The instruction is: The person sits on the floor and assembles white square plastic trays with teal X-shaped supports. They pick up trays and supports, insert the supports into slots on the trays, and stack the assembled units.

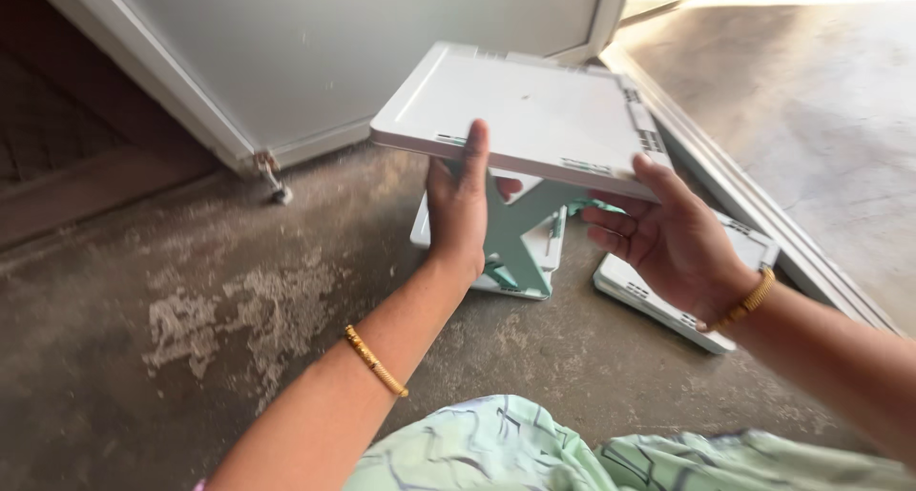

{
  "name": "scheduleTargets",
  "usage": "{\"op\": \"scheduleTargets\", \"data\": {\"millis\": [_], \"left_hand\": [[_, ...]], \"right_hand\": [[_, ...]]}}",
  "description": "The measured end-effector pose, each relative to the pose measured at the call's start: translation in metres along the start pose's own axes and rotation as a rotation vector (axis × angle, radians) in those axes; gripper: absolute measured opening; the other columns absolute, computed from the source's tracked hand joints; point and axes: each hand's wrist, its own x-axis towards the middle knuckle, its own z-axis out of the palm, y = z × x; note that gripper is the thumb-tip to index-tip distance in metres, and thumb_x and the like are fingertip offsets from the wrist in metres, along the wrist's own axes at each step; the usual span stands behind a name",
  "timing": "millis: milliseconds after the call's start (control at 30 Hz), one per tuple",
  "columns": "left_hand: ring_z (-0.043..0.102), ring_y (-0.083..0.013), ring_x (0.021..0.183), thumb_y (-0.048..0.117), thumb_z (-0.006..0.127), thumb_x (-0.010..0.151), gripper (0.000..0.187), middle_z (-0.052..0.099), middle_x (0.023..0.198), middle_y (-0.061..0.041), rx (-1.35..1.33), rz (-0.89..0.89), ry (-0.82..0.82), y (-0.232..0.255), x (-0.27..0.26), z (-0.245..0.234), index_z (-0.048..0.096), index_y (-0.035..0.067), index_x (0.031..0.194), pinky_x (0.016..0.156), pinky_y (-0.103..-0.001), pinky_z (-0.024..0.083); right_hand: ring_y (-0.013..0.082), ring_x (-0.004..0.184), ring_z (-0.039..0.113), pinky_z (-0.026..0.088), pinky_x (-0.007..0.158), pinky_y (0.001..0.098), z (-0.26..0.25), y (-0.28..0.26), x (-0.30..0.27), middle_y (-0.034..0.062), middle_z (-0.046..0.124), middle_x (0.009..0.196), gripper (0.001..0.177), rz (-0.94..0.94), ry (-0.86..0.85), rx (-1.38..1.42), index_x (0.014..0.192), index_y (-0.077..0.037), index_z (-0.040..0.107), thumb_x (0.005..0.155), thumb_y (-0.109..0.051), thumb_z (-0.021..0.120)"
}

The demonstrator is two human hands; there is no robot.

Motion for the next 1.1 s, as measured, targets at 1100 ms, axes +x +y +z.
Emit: {"op": "scheduleTargets", "data": {"millis": [1100], "left_hand": [[0.065,-0.0087,0.067,0.077,0.030,0.095,0.077,0.062,0.078,0.000,0.163,0.174,-0.246,-0.006,-0.055,0.033,0.055,0.006,0.108,0.061,-0.026,0.059]], "right_hand": [[0.0233,0.076,0.075,0.061,0.061,0.0332,-0.009,-0.040,-0.058,0.0098,0.077,0.104,0.044,-0.982,-0.156,-1.740,0.129,-0.008,0.065,0.085,-0.007,0.066]]}}
